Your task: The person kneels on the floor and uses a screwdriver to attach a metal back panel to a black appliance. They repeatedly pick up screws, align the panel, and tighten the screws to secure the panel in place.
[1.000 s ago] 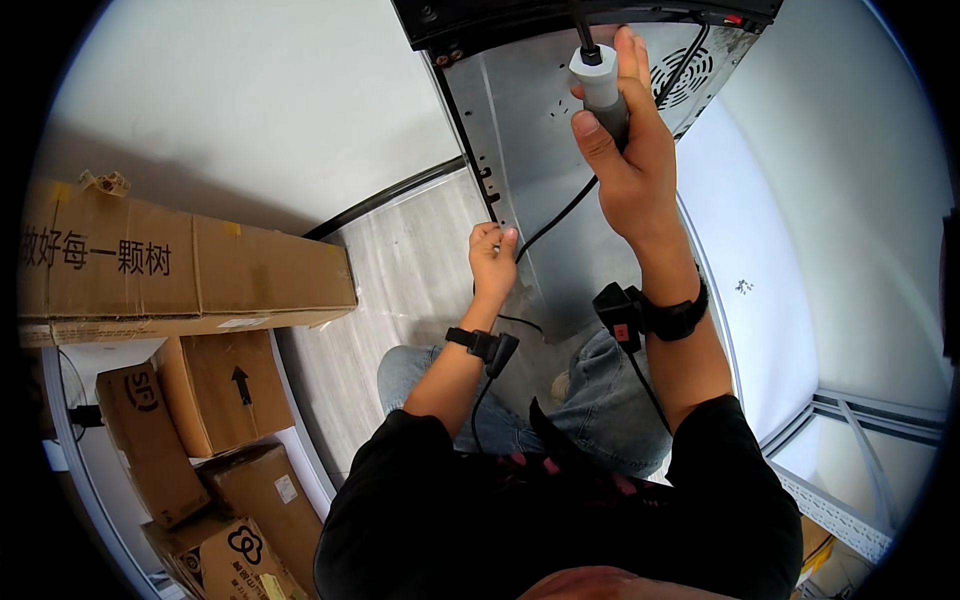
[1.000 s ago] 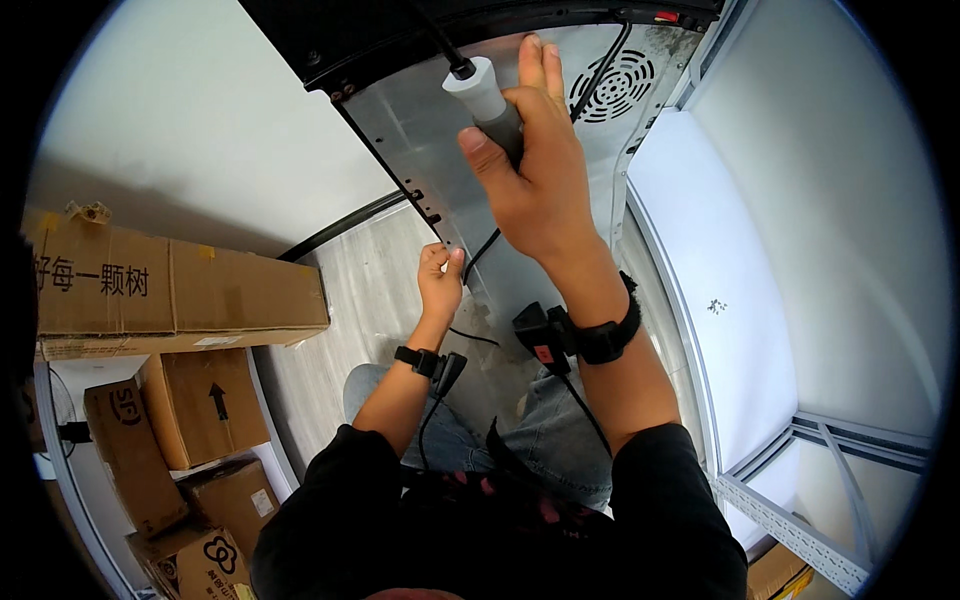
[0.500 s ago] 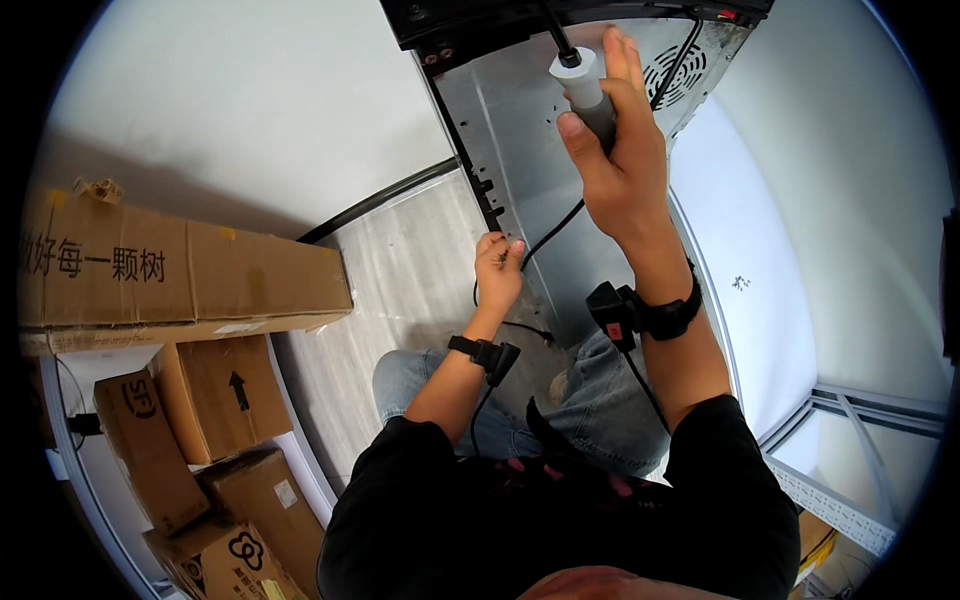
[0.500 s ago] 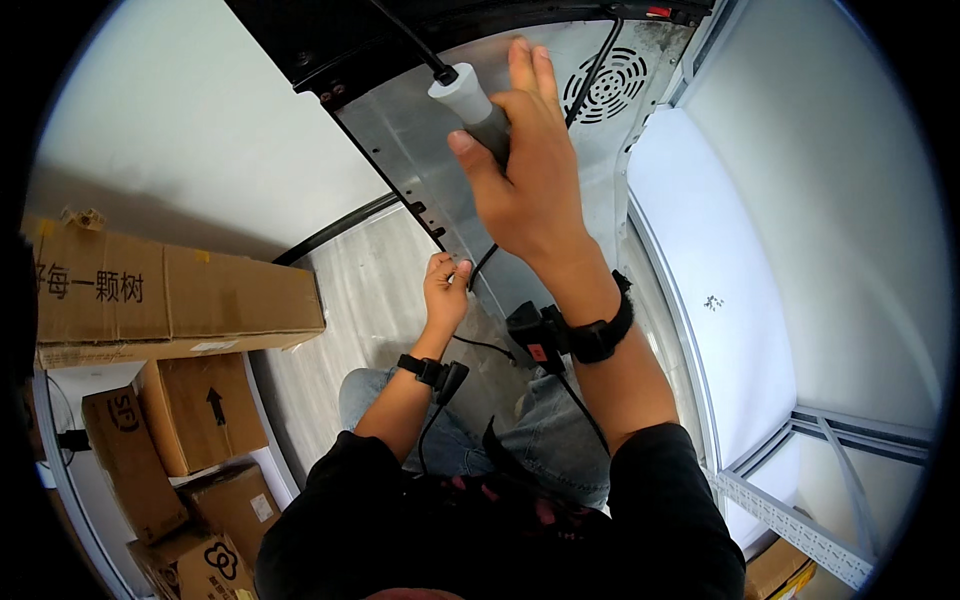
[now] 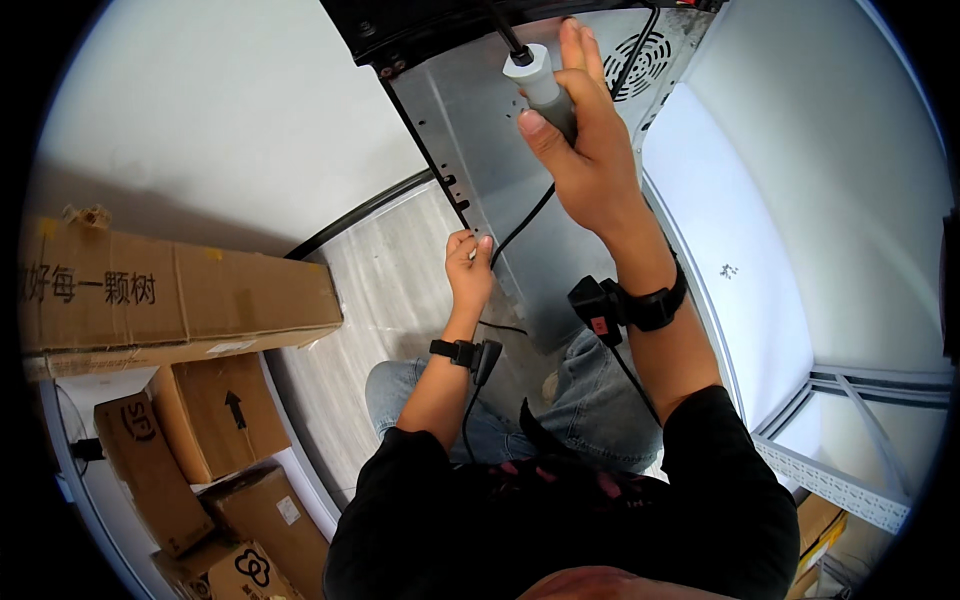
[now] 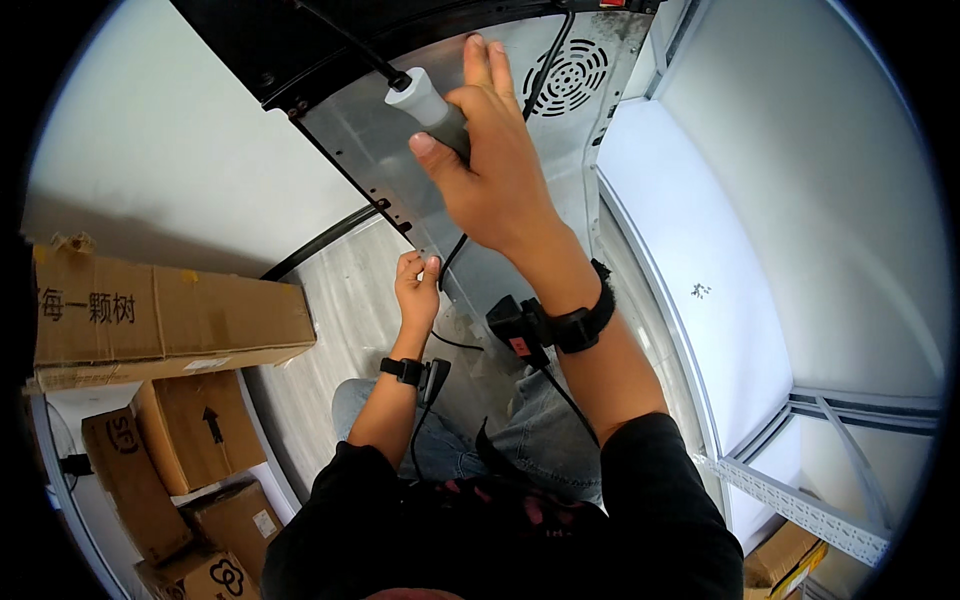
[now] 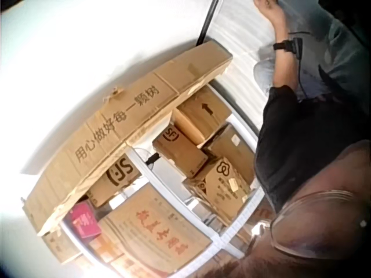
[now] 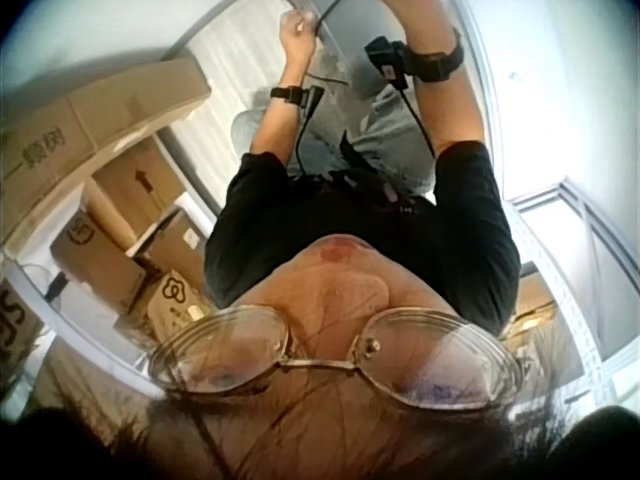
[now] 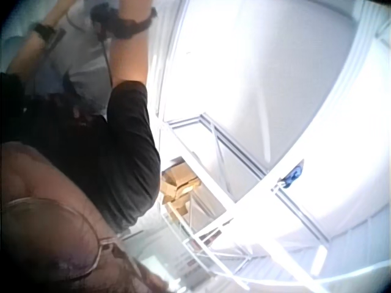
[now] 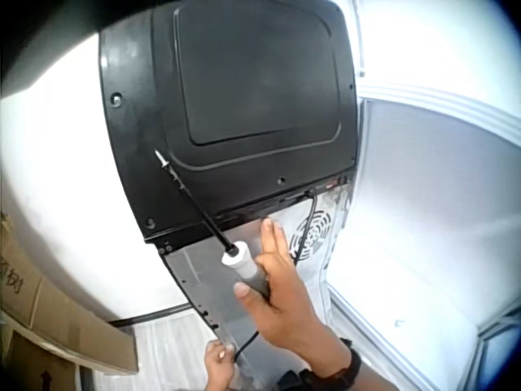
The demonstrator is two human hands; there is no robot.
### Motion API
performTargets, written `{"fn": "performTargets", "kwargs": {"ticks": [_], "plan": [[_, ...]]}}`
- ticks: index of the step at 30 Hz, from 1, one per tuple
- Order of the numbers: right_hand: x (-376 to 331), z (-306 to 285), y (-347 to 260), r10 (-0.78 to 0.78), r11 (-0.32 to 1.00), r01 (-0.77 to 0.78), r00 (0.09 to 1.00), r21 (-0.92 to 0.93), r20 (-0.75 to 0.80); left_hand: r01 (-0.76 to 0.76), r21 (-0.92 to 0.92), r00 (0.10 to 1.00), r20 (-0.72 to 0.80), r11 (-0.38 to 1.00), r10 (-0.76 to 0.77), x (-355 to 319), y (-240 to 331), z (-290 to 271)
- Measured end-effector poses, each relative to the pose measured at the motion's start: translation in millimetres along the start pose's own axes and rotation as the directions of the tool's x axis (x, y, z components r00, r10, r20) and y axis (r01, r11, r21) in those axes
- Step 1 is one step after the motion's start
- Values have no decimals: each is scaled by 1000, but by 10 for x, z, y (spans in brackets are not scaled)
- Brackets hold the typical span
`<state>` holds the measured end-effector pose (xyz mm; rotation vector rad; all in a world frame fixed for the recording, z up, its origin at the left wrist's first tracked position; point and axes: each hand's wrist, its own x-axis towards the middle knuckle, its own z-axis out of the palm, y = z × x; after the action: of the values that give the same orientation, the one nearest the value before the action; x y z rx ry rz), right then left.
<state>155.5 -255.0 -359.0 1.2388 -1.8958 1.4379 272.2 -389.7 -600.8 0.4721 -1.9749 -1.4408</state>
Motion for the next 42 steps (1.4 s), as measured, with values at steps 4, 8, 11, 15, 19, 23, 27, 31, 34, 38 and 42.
{"fn": "performTargets", "kwargs": {"ticks": [4,8,11,15,19,23,27,31,34,38,42], "plan": [[0,10,-19,14,999,-14,1000,45,-13,27,-15,999,-41,1000,-28,30,14,17],[-1,12,3,-9,1000,10,1000,25,-18,20,-27,998,-52,999,-21,39,-38,42],[-7,15,25,-29,999,29,999,13,-21,17,-25,998,-52,1000,-19,38,-67,37],[-12,22,25,-44,999,43,999,-17,-28,13,-15,999,-51,1000,-14,48,-61,34],[-19,41,15,-66,998,65,997,-24,-49,-34,2,997,-63,999,34,71,-41,20],[-11,47,31,-51,999,52,997,1,-59,-67,41,995,-75,997,70,115,-25,2],[-9,54,28,-59,998,59,996,7,-66,-1,-6,999,-53,1000,1,116,-24,5],[-2,62,17,-46,999,46,997,12,-58,-30,-23,997,-74,999,28,115,-4,3],[-11,54,28,-44,999,44,998,9,-49,-27,-12,996,-86,1000,26,106,27,14],[-16,31,-6,-31,999,32,999,36,-40,-22,50,995,-94,999,27,132,18,-11],[-37,-27,10,10,995,-7,1000,104,-28,-30,104,997,-66,994,37,156,35,-7]]}}
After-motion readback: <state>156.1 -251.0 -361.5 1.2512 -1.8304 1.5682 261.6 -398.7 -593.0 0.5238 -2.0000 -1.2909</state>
